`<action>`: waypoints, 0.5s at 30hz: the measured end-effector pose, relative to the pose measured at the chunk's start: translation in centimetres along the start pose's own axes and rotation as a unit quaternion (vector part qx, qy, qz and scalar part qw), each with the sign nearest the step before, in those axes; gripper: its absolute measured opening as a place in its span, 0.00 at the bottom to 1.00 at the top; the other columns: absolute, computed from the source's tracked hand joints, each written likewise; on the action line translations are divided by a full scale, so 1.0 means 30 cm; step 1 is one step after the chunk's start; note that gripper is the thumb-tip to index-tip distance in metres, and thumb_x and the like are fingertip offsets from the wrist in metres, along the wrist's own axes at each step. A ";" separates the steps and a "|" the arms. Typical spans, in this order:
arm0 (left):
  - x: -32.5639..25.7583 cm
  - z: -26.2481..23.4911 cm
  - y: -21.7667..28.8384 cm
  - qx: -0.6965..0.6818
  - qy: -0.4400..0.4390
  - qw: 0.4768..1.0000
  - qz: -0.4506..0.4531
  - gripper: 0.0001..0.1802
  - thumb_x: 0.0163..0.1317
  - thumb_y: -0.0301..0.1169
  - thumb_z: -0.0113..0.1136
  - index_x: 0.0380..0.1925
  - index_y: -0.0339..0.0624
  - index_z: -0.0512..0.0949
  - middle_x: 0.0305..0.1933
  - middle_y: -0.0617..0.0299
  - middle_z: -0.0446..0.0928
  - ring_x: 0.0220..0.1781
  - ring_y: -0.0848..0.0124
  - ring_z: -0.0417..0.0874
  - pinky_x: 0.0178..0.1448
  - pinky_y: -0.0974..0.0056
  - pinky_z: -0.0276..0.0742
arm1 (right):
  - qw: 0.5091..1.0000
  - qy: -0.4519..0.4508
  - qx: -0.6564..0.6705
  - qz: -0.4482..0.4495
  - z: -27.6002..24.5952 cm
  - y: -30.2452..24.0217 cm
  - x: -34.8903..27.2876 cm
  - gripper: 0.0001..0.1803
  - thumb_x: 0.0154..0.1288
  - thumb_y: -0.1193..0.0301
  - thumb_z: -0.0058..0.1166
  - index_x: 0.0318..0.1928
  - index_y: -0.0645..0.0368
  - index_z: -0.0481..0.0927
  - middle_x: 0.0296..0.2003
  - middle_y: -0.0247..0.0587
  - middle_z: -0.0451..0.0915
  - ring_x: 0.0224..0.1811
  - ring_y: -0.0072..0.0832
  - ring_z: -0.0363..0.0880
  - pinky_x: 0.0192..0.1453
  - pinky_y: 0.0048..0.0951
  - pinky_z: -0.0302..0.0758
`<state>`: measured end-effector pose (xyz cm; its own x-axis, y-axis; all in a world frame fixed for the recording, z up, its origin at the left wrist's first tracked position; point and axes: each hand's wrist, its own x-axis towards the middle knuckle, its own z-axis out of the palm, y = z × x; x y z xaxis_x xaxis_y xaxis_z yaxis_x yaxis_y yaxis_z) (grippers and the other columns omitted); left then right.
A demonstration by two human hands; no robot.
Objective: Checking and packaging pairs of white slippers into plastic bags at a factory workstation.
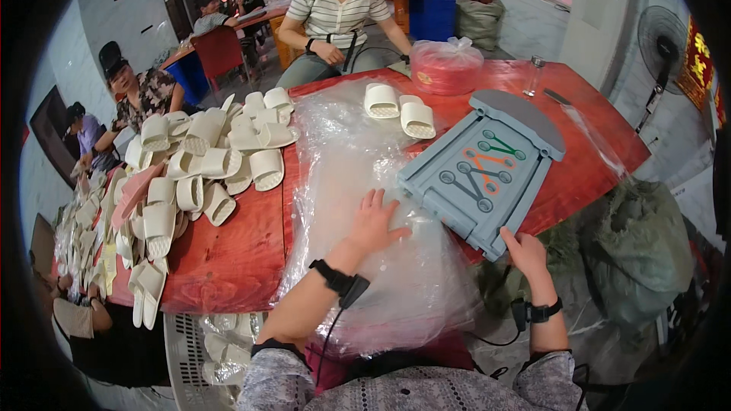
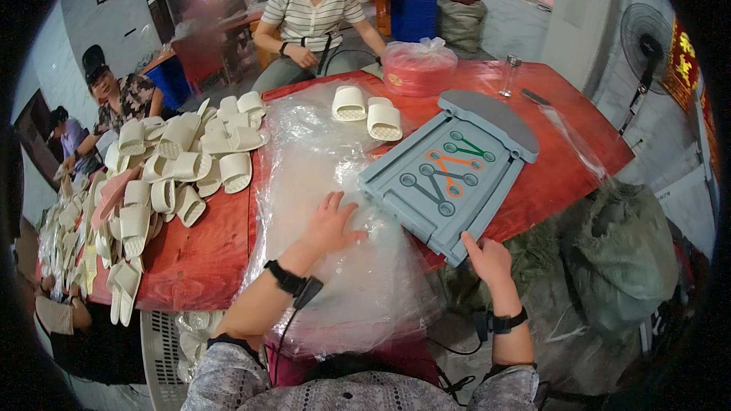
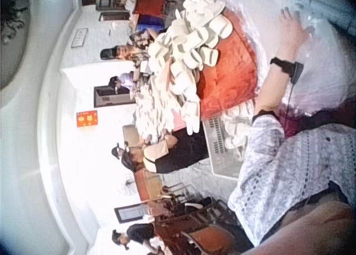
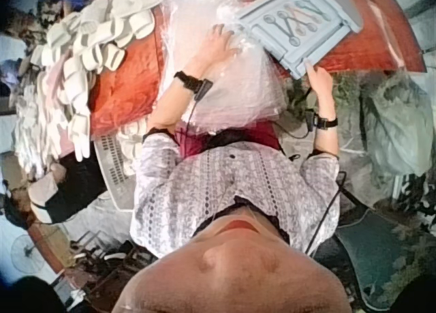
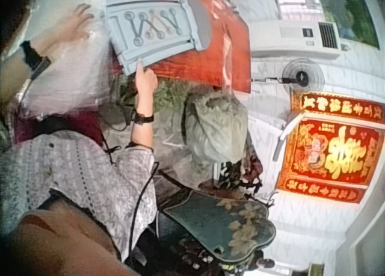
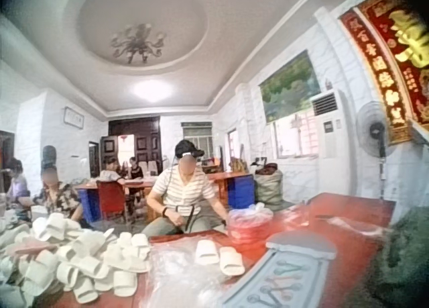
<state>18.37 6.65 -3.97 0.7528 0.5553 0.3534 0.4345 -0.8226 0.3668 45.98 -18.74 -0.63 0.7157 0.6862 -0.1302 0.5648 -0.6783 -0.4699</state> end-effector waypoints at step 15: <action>-0.688 -0.326 -0.026 0.149 0.011 0.967 -0.204 0.50 0.51 0.69 0.62 0.72 0.60 0.66 0.78 0.36 0.49 0.80 0.35 0.44 0.73 0.24 0.40 | 0.840 -0.070 -0.045 -0.536 0.211 -0.464 -0.266 0.33 0.59 0.49 0.63 0.60 0.53 0.77 0.66 0.48 0.70 0.72 0.47 0.63 0.75 0.55 0.54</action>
<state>-2.34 -2.98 -3.12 0.4789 0.8411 0.2514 0.8191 -0.5312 0.2168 29.81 -13.11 1.42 -0.2752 0.9355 0.2214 0.8871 0.3359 -0.3166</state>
